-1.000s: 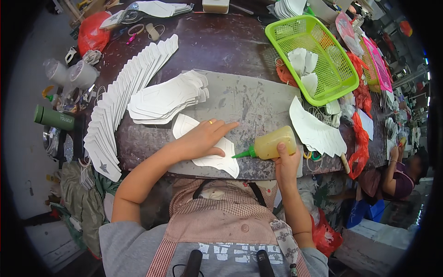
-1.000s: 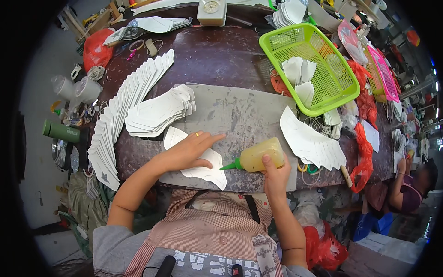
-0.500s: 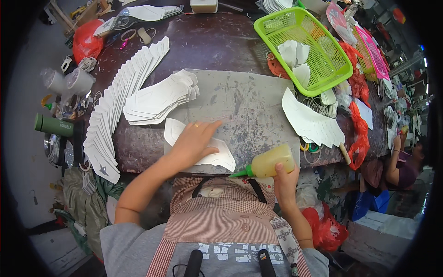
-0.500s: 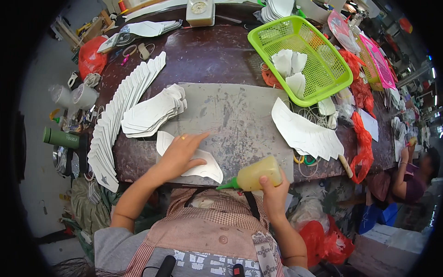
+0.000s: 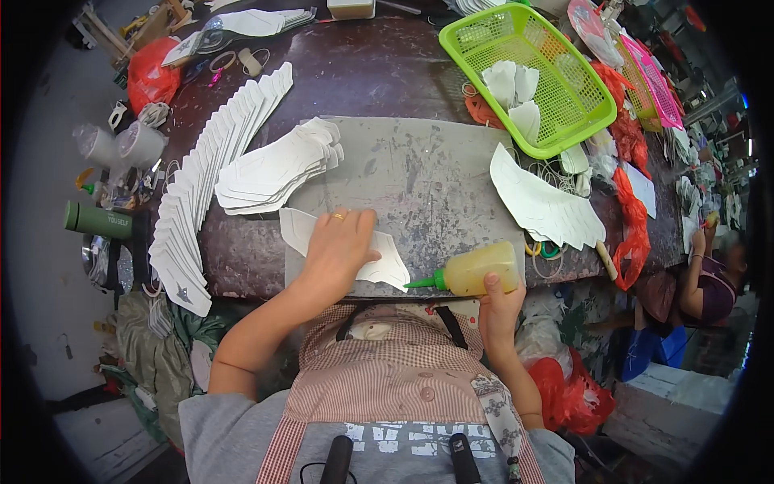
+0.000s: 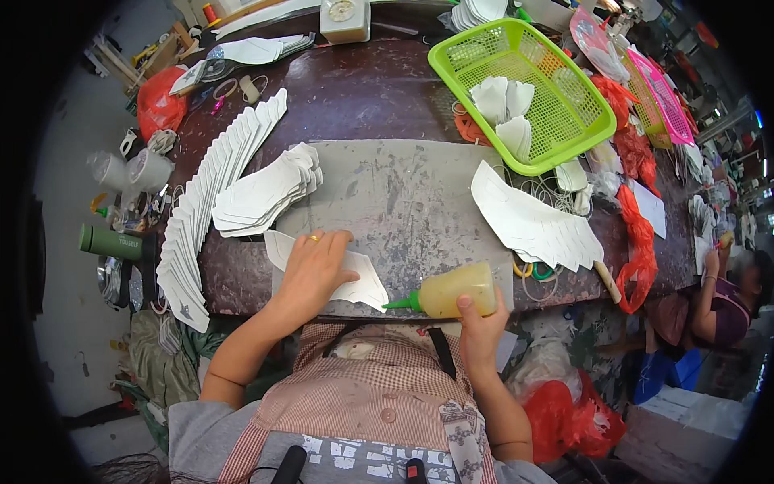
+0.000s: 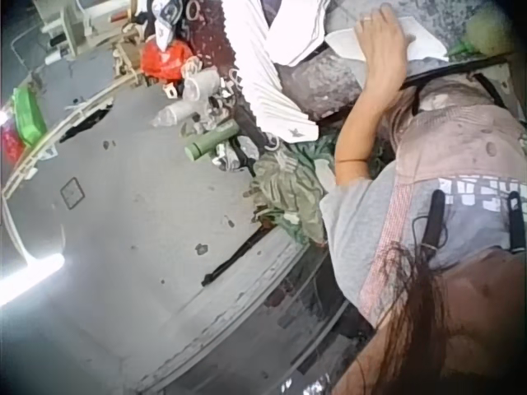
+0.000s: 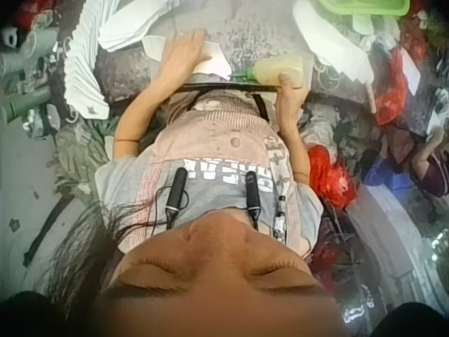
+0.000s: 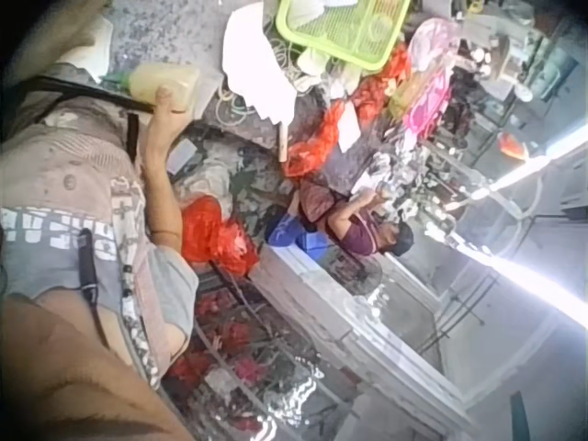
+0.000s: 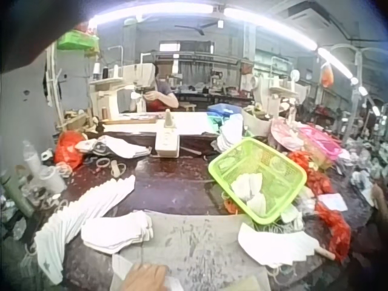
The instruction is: The person applies glue from a squeeze bottle onto the edges of white fabric pieces and stacks them on a table. The person repeatedly picks up a fabric piece, applies glue, and places it on a growing pile of treated pieces.
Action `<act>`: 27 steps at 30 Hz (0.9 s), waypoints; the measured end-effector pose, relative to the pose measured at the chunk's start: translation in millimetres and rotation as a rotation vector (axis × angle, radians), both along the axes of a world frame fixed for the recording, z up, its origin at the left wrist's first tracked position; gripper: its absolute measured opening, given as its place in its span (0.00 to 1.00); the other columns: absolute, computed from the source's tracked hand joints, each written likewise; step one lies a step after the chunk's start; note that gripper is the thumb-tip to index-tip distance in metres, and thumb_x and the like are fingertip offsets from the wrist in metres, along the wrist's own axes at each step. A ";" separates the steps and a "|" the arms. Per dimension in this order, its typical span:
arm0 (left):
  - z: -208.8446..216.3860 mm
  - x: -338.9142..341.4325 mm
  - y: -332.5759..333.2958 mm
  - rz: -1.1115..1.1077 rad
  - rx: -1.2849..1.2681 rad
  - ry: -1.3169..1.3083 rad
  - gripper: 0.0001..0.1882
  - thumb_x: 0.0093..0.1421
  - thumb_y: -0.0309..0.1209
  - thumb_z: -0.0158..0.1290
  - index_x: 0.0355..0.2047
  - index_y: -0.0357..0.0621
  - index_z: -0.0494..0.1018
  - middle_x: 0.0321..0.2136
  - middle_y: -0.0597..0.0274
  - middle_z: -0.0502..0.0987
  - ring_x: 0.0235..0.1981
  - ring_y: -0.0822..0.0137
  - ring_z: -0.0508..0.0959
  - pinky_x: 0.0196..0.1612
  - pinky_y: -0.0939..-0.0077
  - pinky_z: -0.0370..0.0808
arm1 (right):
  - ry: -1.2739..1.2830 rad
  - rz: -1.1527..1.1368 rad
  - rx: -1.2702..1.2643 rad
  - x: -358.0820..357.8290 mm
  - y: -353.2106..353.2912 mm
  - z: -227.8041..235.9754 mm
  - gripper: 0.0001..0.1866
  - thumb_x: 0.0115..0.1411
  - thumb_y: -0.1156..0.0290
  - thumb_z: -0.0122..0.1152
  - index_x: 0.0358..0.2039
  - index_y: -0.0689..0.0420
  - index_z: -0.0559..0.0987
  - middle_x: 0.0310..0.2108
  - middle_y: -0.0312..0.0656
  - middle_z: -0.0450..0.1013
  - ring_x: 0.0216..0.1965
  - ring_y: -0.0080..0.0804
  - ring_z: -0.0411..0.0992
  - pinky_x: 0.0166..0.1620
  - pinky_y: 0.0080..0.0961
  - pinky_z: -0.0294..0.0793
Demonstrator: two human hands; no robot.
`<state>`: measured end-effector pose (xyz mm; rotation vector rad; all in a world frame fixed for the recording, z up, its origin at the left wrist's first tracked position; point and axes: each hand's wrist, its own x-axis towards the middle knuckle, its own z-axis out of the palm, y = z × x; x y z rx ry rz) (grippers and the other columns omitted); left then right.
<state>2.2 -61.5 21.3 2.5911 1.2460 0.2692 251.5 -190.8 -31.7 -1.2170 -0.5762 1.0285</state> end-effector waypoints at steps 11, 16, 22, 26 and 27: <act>68.0 90.4 61.8 -0.480 -0.137 -0.587 0.07 0.58 0.30 0.60 0.32 0.42 0.75 0.25 0.60 0.75 0.31 0.60 0.76 0.40 0.68 0.71 | 0.605 -0.563 0.322 78.2 -68.1 8.5 0.25 0.64 0.52 0.60 0.55 0.55 0.72 0.54 0.45 0.73 0.51 0.42 0.75 0.51 0.43 0.81; 24.8 242.7 82.1 -0.660 -0.152 -0.620 0.09 0.55 0.28 0.59 0.35 0.40 0.72 0.30 0.53 0.76 0.36 0.51 0.76 0.41 0.61 0.71 | 0.481 -0.802 0.415 127.0 -107.8 10.4 0.30 0.62 0.51 0.62 0.58 0.55 0.69 0.56 0.45 0.71 0.54 0.42 0.73 0.52 0.44 0.80; -56.8 261.4 99.6 -0.631 0.208 -0.470 0.12 0.54 0.29 0.58 0.38 0.42 0.72 0.34 0.54 0.74 0.40 0.51 0.74 0.47 0.59 0.70 | 0.560 -0.760 0.397 116.0 -126.3 -0.6 0.30 0.63 0.52 0.61 0.59 0.55 0.67 0.57 0.46 0.70 0.55 0.44 0.72 0.53 0.47 0.79; -56.5 266.4 101.5 -0.601 0.224 -0.509 0.11 0.55 0.30 0.57 0.38 0.41 0.71 0.34 0.53 0.73 0.40 0.54 0.75 0.45 0.59 0.71 | 0.599 -0.708 0.359 112.7 -113.5 -0.9 0.30 0.63 0.51 0.61 0.58 0.55 0.68 0.56 0.47 0.71 0.54 0.44 0.73 0.52 0.46 0.80; -62.1 265.0 103.5 -0.583 0.225 -0.523 0.11 0.56 0.30 0.56 0.39 0.41 0.71 0.35 0.53 0.74 0.41 0.54 0.75 0.45 0.59 0.71 | 0.604 -0.668 0.343 109.5 -104.0 -0.3 0.30 0.63 0.51 0.61 0.59 0.55 0.68 0.55 0.48 0.71 0.54 0.44 0.73 0.52 0.47 0.80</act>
